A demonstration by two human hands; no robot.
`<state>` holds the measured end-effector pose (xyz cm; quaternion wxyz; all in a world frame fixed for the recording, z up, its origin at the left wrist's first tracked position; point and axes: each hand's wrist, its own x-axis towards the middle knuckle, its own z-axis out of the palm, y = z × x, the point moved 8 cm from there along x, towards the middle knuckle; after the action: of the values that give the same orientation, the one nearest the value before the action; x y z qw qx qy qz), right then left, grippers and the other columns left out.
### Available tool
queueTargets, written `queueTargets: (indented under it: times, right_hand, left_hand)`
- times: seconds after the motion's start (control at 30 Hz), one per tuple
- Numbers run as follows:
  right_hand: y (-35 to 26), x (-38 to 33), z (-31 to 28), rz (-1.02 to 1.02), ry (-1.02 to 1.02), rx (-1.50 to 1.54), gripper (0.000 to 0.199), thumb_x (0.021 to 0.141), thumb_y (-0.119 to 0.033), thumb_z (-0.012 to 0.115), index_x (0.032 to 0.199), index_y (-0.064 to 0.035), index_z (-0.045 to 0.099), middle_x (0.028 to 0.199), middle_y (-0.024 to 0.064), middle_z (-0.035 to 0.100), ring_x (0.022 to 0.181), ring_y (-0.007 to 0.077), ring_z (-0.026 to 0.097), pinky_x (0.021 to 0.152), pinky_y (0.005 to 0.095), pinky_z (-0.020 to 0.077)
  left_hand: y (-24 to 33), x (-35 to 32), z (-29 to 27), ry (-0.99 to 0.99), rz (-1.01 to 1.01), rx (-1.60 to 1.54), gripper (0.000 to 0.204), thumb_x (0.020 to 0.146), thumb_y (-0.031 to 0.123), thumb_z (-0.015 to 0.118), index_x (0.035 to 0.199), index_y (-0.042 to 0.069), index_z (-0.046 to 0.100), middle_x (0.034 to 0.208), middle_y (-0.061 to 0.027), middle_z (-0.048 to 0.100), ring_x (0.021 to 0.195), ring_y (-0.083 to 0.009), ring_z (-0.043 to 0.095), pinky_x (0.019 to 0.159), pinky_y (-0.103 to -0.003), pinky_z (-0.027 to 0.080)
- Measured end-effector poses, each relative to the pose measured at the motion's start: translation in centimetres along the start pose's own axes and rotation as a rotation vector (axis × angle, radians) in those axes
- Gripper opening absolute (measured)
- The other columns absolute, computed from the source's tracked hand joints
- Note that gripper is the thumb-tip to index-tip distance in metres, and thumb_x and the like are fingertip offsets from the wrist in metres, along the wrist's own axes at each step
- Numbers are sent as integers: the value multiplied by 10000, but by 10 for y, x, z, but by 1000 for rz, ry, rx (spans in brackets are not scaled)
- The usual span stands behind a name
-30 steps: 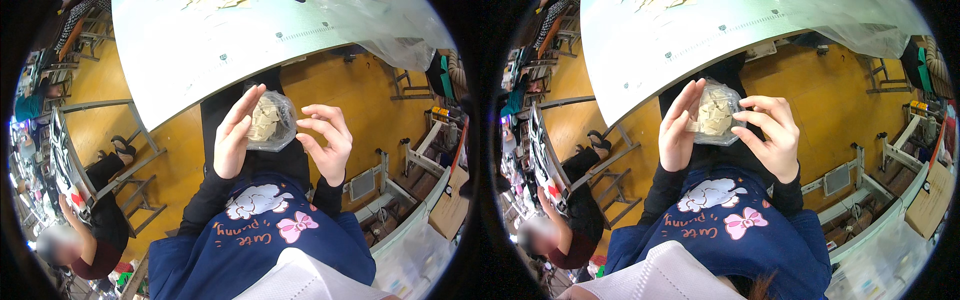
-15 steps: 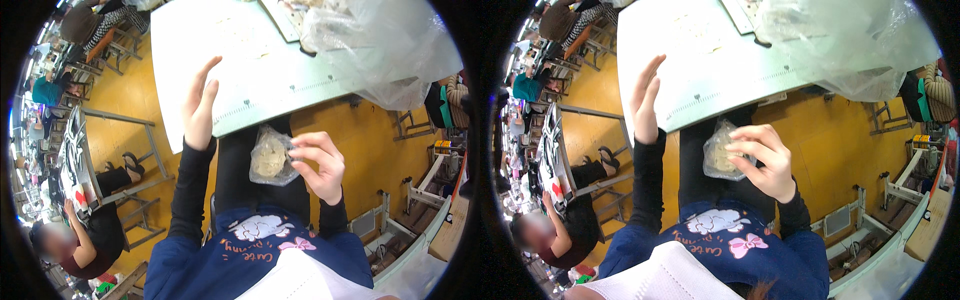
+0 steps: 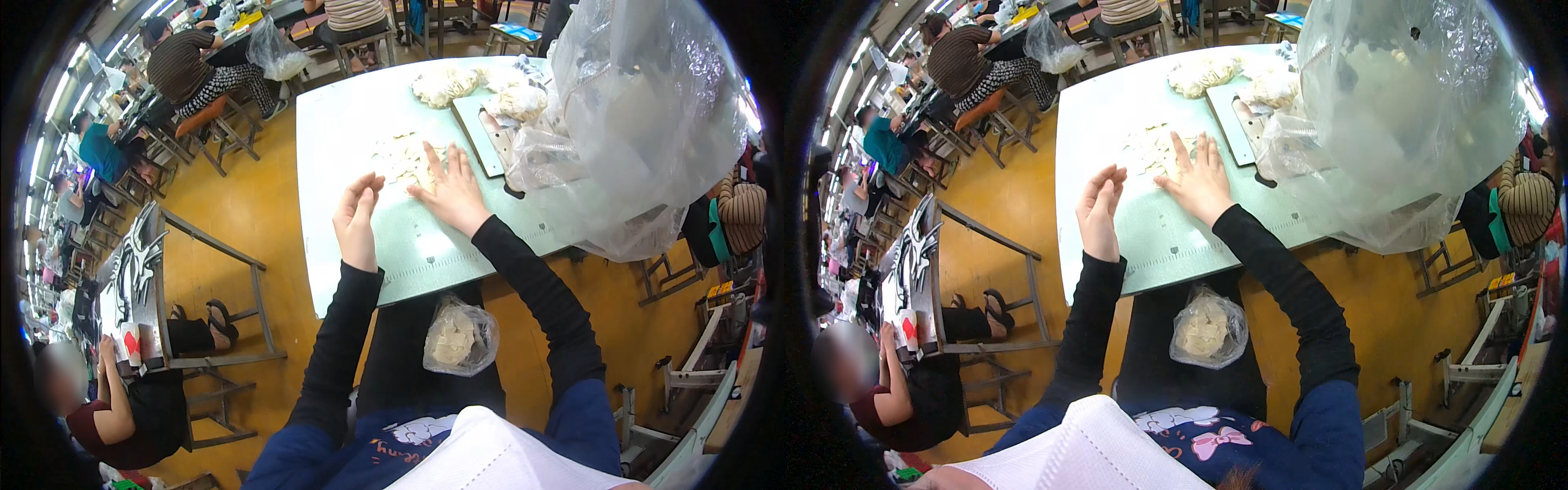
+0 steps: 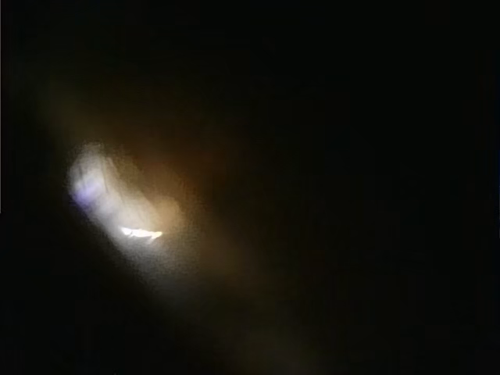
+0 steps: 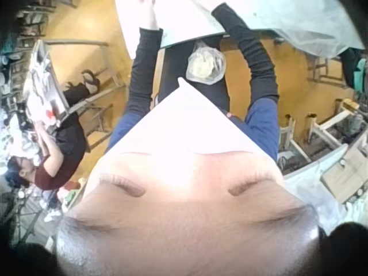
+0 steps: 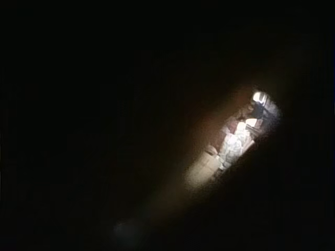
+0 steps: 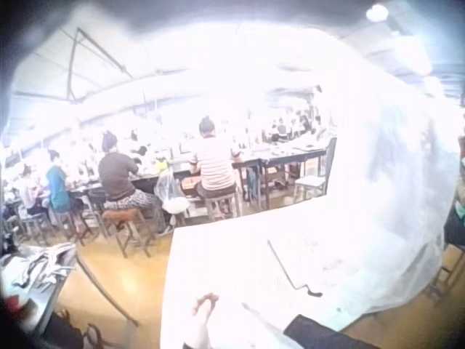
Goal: The person repeatedly picks up small, light-colored craft pieces from a table, inspects them, and places them into a clear plastic bag. The person also handles a small white packet and a larger plastic bag containing more pieces during the process.
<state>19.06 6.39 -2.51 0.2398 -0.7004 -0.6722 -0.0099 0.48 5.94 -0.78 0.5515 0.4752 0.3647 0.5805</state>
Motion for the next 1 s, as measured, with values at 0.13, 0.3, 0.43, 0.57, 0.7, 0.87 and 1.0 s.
queueTargets:
  times: [0.13, 0.3, 0.43, 0.57, 0.7, 0.87, 1.0]
  right_hand:
    - [-7, 15, -6, -133, 157, 110, 460, 903, -359, 653, 1218, -26, 617, 1321, 239, 501, 1238, 383, 458, 1031, 485, 390]
    - [-4, 16, -7, -142, 127, 284, 319, 892, -218, 671, 1112, 7, 620, 1137, 216, 570, 1077, 373, 560, 897, 423, 468]
    - [-4, 14, -16, -198, 180, 378, 256, 898, -187, 653, 1045, 21, 626, 989, 207, 617, 944, 384, 607, 829, 433, 495]
    - [2, 16, -25, -149, 226, 442, 242, 933, -196, 626, 1001, 37, 625, 988, 211, 630, 895, 391, 623, 777, 436, 502]
    - [-7, 13, -43, -212, 237, 520, 219, 955, -187, 608, 981, 31, 619, 968, 191, 626, 863, 376, 628, 758, 425, 506]
    - [-59, -18, -49, -596, 37, 687, 109, 919, -135, 643, 939, -30, 623, 901, 124, 577, 827, 294, 612, 717, 352, 502]
    - [-84, -40, -39, -813, -81, 435, 140, 899, -222, 653, 954, -102, 606, 950, 61, 559, 877, 246, 591, 792, 339, 489]
  left_hand:
    - [-15, -2, 4, -63, -180, -154, 322, 1008, 120, 497, 1294, -19, 549, 1220, -140, 643, 1161, -200, 602, 1049, -330, 450]
    - [-32, -10, 13, -149, -433, -383, 375, 1012, 141, 488, 1349, -23, 492, 1252, -144, 603, 1187, -224, 578, 1056, -350, 452]
    - [-45, -22, 28, -225, -674, -621, 401, 1025, 164, 458, 1372, -35, 459, 1312, -173, 541, 1257, -269, 520, 1102, -382, 427]
    - [-50, -31, 38, -291, -816, -798, 427, 1046, 179, 403, 1403, -56, 400, 1386, -216, 461, 1320, -317, 459, 1149, -417, 390]
    - [-56, -36, 42, -305, -966, -968, 466, 1070, 233, 349, 1424, -71, 342, 1402, -241, 434, 1350, -327, 430, 1156, -447, 381]
    - [-68, -38, 42, -311, -1052, -985, 487, 1085, 299, 292, 1413, -56, 354, 1391, -243, 446, 1326, -352, 452, 1149, -512, 375]
    - [-64, -35, 44, -541, -891, -1041, 451, 1087, 317, 266, 1379, 5, 408, 1362, -213, 485, 1273, -352, 503, 1106, -531, 413]
